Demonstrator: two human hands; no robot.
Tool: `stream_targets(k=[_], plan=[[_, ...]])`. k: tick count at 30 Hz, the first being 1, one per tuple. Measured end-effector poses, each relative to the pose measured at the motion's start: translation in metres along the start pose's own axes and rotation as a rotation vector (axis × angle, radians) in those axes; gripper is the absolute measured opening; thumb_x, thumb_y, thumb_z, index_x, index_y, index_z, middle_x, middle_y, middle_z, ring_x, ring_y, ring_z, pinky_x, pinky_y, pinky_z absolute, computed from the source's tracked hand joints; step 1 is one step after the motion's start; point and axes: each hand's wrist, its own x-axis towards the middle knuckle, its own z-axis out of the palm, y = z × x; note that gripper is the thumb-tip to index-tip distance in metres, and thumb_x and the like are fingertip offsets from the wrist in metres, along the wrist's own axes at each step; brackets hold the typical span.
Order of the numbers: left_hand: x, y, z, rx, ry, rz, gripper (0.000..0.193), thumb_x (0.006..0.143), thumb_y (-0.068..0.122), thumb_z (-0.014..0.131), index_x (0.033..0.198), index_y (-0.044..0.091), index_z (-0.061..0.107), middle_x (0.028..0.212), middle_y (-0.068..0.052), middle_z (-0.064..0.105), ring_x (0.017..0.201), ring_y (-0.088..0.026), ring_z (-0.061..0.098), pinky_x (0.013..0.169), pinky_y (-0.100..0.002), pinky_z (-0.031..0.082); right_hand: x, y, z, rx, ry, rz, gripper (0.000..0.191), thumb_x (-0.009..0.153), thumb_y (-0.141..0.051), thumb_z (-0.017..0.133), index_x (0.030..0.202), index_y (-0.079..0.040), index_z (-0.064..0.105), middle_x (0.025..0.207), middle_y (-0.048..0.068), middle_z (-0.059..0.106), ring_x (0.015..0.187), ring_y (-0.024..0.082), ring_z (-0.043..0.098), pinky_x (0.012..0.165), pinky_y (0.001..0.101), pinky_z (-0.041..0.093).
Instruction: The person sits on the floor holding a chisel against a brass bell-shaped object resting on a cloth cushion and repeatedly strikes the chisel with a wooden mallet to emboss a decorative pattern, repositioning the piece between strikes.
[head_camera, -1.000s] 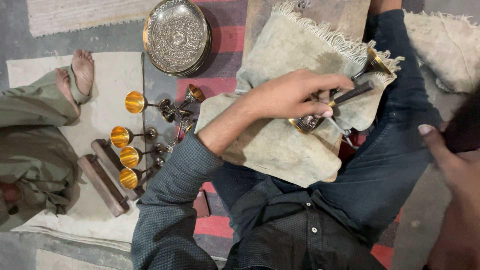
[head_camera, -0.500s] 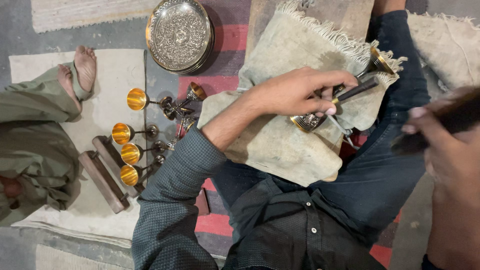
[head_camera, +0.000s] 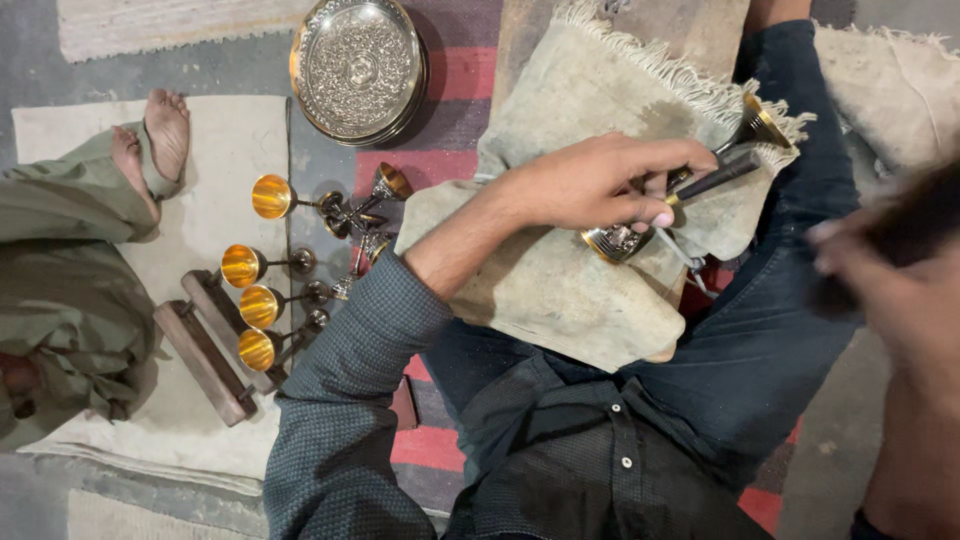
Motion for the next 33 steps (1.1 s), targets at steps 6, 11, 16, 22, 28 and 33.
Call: stream_targets(k=[6, 11, 16, 22, 28, 33], plan=[[0.0, -0.003, 0.0, -0.012, 0.001, 0.023, 0.052, 0.105, 0.021, 0.073, 0.15, 0.013, 0.049, 0.083, -0.001, 0.077, 0.076, -0.011, 0.078, 0.07, -0.031, 0.059, -0.002, -0.006, 0.005, 0.409, 0.051, 0.023, 0.03, 0.099, -0.01, 0.079, 0.123, -0.008, 0.06, 0.087, 0.001, 0.067, 0.079, 0.009, 0.067, 0.088, 0.0251, 0.054], [0.0, -0.007, -0.001, -0.027, -0.01, 0.002, 0.052, 0.105, 0.022, 0.072, 0.15, 0.012, 0.048, 0.083, -0.001, 0.077, 0.077, -0.011, 0.079, 0.071, -0.031, 0.06, -0.004, -0.017, 0.002, -0.002, -0.003, -0.091, 0.022, 0.107, -0.004, 0.078, 0.113, 0.003, 0.059, 0.092, 0.013, 0.068, 0.083, 0.018, 0.066, 0.081, 0.0285, 0.052], [-0.006, -0.012, -0.001, 0.016, 0.058, 0.051, 0.048, 0.109, 0.023, 0.07, 0.15, 0.011, 0.048, 0.093, -0.001, 0.078, 0.086, -0.012, 0.079, 0.079, -0.031, 0.061, -0.004, -0.024, -0.004, -0.424, -0.015, -0.104, 0.038, 0.095, -0.005, 0.084, 0.126, 0.006, 0.064, 0.097, 0.017, 0.069, 0.086, 0.023, 0.069, 0.077, 0.0348, 0.055], [-0.06, -0.001, -0.008, -0.13, 0.415, -0.125, 0.049, 0.11, 0.024, 0.069, 0.153, 0.011, 0.049, 0.106, -0.003, 0.06, 0.105, -0.014, 0.077, 0.093, -0.032, 0.063, 0.015, -0.06, 0.017, 0.275, -0.038, -0.082, 0.043, 0.095, -0.009, 0.081, 0.129, -0.001, 0.056, 0.117, 0.004, 0.068, 0.107, 0.01, 0.067, 0.098, 0.0244, 0.055], [-0.094, 0.024, -0.007, -0.125, 0.495, -0.249, 0.051, 0.103, 0.02, 0.073, 0.147, 0.009, 0.049, 0.104, -0.001, 0.062, 0.093, -0.008, 0.068, 0.076, -0.026, 0.058, 0.058, -0.083, 0.056, 0.584, 0.021, -0.146, 0.045, 0.088, -0.005, 0.08, 0.122, -0.007, 0.052, 0.117, 0.004, 0.067, 0.096, 0.008, 0.068, 0.087, 0.023, 0.056], [-0.074, 0.026, 0.005, -0.173, 0.392, -0.264, 0.05, 0.1, 0.024, 0.074, 0.143, 0.01, 0.052, 0.095, 0.0, 0.069, 0.082, -0.007, 0.067, 0.069, -0.026, 0.055, 0.061, -0.066, 0.056, 0.207, 0.091, -0.419, 0.042, 0.101, 0.005, 0.086, 0.126, 0.003, 0.052, 0.118, 0.01, 0.067, 0.105, 0.012, 0.065, 0.096, 0.0253, 0.053]])
